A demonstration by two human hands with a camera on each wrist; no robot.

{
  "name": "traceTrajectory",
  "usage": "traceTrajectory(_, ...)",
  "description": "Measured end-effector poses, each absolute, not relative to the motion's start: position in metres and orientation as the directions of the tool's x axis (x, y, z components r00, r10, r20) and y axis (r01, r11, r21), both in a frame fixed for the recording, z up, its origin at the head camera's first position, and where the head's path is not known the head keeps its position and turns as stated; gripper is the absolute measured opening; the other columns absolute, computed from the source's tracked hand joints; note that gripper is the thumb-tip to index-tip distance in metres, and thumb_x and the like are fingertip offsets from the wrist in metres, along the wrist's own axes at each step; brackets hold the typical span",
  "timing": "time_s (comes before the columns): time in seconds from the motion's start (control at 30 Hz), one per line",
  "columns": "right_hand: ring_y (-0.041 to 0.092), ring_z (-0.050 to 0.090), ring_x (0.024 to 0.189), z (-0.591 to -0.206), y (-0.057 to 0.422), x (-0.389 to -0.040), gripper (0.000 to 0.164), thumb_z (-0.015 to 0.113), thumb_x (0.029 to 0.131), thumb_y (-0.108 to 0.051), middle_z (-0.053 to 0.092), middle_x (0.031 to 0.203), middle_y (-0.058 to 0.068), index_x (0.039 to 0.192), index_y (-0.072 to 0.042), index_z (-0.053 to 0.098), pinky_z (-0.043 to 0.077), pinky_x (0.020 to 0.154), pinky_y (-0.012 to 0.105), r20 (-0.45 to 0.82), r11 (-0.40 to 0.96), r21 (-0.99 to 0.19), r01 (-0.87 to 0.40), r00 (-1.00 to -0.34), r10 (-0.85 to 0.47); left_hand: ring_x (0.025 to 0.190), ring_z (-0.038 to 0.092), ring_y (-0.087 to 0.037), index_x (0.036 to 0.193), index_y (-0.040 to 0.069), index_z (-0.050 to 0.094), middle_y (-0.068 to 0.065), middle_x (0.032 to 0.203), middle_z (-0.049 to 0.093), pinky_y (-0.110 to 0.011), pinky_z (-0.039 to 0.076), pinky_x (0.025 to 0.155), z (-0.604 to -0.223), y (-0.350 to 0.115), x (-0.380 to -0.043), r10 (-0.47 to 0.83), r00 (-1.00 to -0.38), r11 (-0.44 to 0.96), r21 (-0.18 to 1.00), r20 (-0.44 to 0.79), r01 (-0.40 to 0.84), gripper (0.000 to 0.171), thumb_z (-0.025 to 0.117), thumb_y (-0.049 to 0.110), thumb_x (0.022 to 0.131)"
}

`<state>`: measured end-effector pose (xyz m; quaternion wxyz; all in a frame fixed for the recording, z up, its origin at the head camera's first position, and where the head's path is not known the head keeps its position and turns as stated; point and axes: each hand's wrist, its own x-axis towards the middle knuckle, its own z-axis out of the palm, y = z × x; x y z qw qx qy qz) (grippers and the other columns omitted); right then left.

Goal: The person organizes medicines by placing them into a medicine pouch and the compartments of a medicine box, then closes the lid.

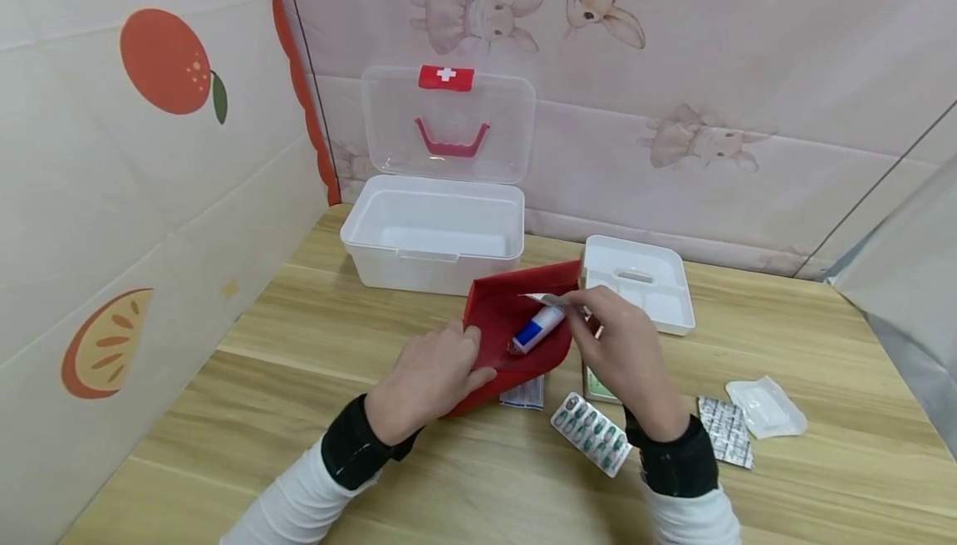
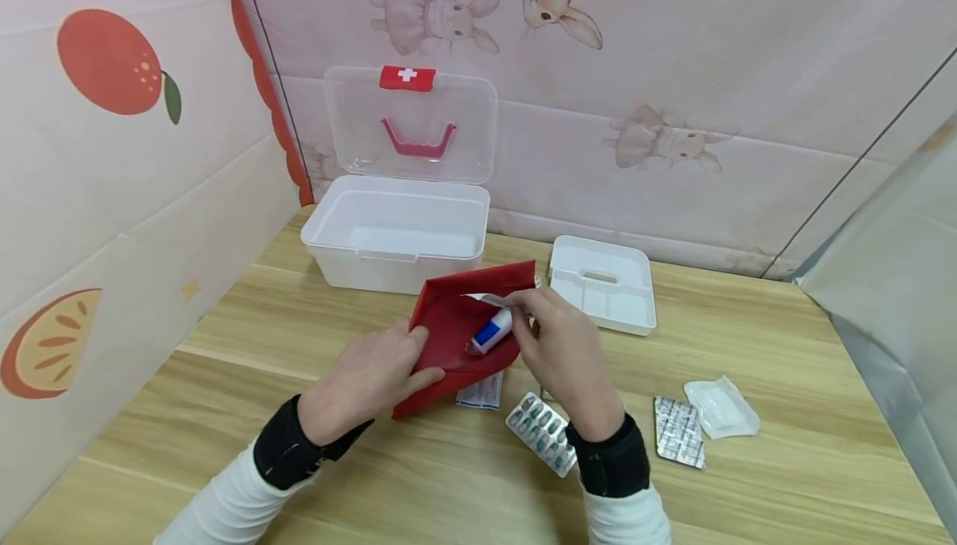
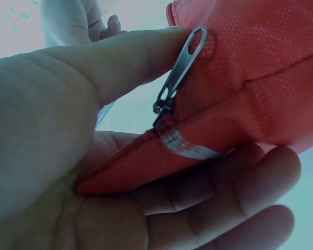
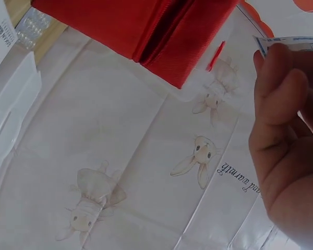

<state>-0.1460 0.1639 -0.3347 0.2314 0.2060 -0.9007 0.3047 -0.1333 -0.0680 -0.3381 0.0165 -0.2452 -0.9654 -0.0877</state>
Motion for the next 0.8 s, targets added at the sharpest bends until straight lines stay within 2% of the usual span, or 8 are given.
traceTrajectory(0.3, 0.017, 0.057, 0.076, -0.333, 0.157, -0.145, 0.019, 0.070, 0.090, -0.002, 0.069, 0.100, 0.007, 0.108, -0.007, 0.072, 0.055, 0.064, 0.031, 0.485, 0.723, -0.490, -0.487, -0.841, -0.237, 0.069, 0.066, -0.021, 0.107, -0.001, 0.066, -0.015, 0.093, 0.066, -0.037, 0.060, 0.059, -0.339, -0.068, -0.134, 0.472, -0.879, 0.866, 0.149, 0.070, 0.477, 0.046, 0.079, 0.038, 0.085)
traceTrajectory(0.57, 0.021, 0.062, 0.082, -0.328, 0.144, -0.151, 0.014, 0.069, 0.091, -0.006, 0.069, 0.103, 0.008, 0.104, -0.006, 0.074, 0.059, 0.070, 0.036, 0.462, 0.712, -0.504, -0.489, -0.849, -0.256, 0.071, 0.067, -0.022, 0.107, -0.002, 0.066, -0.015, 0.093, 0.067, -0.037, 0.060, 0.060, -0.341, -0.068, -0.134, 0.481, -0.870, 0.857, 0.150, 0.111, 0.493, 0.048, 0.080, 0.036, 0.083)
traceTrajectory(0.8, 0.024, 0.065, 0.087, -0.335, 0.143, -0.154, 0.012, 0.070, 0.091, -0.009, 0.069, 0.103, 0.008, 0.102, -0.007, 0.075, 0.059, 0.073, 0.038, 0.384, 0.761, -0.472, -0.445, -0.881, -0.277, 0.072, 0.068, -0.021, 0.108, -0.001, 0.066, -0.015, 0.096, 0.067, -0.037, 0.060, 0.061, -0.340, -0.068, -0.134, 0.483, -0.869, 0.855, 0.155, 0.104, 0.494, 0.048, 0.081, 0.037, 0.083)
